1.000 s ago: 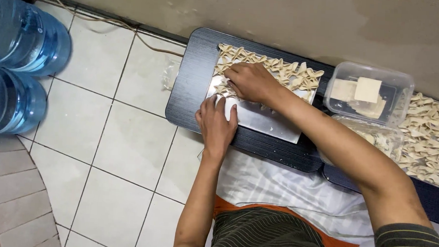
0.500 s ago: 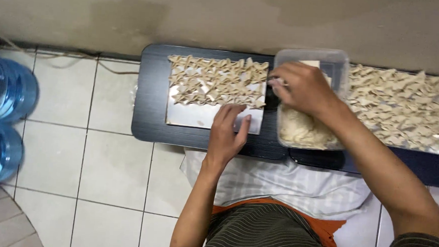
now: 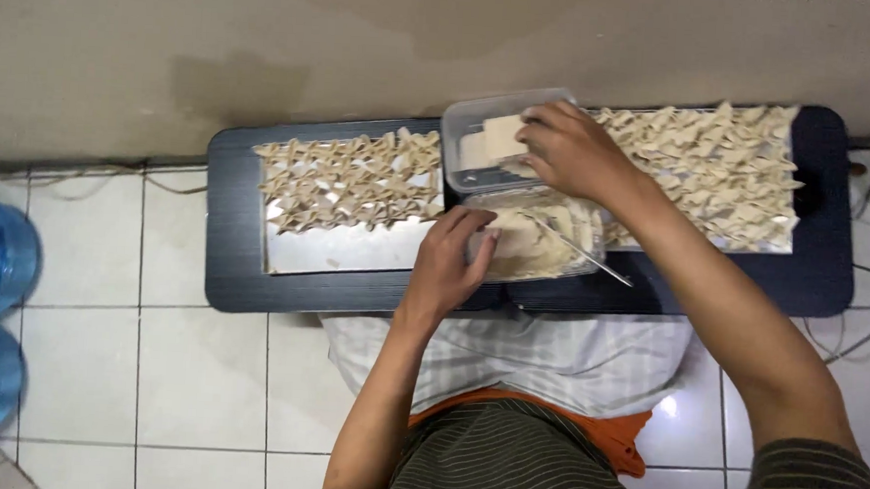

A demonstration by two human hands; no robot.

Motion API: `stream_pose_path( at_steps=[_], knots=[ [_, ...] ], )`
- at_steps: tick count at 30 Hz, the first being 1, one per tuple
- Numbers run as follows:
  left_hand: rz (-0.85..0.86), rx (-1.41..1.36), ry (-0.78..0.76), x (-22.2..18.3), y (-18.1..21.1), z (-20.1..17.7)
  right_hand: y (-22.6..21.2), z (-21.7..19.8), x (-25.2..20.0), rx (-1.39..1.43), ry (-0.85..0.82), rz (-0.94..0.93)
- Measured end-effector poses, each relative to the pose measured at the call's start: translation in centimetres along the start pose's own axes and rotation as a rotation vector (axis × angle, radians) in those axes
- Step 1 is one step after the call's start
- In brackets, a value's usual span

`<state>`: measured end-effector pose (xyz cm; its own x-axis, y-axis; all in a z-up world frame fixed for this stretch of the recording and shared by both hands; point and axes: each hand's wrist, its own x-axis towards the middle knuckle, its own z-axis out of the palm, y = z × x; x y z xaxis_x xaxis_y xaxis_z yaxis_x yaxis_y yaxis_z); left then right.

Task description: Preparing wontons by placing filling on square wrappers and folding them into a specific shape before placing them on a tray.

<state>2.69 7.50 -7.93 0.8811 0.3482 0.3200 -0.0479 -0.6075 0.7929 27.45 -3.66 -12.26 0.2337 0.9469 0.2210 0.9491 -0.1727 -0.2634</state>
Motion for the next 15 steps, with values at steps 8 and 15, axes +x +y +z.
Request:
stream_pose_path(
  at_steps=[8,15],
  knots=[
    [-0.006,0.040,-0.054,1.1,1.5,1.1,-0.5,-1.3,1.0,0.009,-0.017,0.026],
    [-0.035,0.046,-0.039,1.5,2.5,0.4,-0.5,-2.3,1.4,-0.011,-0.085,0.019]
  ],
)
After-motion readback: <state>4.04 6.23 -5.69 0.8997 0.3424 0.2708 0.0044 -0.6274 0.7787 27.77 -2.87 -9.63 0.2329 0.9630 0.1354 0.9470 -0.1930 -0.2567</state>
